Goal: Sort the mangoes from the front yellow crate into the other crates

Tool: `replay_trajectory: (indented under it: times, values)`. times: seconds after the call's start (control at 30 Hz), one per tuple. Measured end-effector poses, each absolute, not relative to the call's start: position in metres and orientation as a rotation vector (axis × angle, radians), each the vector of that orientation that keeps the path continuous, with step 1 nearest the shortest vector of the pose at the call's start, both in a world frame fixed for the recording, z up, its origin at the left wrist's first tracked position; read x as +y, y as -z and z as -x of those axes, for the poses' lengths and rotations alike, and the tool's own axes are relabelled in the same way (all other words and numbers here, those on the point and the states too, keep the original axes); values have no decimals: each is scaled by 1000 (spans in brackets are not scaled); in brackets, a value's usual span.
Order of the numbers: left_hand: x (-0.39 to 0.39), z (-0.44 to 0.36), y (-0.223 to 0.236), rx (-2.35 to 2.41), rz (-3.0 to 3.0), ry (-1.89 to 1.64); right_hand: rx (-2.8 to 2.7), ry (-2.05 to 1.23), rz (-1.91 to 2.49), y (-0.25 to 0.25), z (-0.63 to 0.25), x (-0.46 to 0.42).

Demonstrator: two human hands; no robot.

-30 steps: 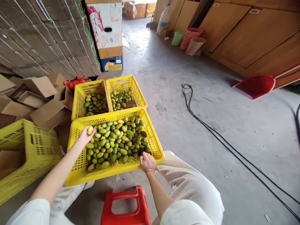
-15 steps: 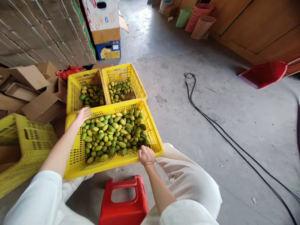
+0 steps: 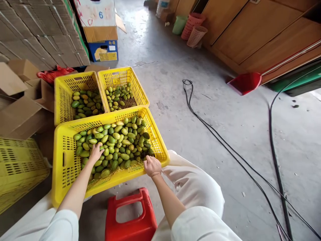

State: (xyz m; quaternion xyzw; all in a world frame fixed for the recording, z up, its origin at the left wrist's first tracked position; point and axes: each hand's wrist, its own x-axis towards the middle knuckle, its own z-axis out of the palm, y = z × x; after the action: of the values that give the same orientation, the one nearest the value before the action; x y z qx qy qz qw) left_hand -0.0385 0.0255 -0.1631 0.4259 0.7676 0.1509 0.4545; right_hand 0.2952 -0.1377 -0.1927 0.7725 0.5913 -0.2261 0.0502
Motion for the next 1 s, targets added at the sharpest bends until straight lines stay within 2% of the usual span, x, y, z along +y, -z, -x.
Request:
replay_trajectory:
  times: [0.33,0.6,0.83,1.0]
  values:
    - [-13,89,98,1953,-740,-292,1514,840,-2263,173,-296,-96]
    - [-70,107,59,1646,-842,-561,1507,741,-2315,207,-300,-37]
    - [-59,74,28,1767,-954,-516,1559,709,-2261,235,-311,-28]
    - [-51,81,11,1831,-1058,-537,1509,831,-2247,234,-324,-24]
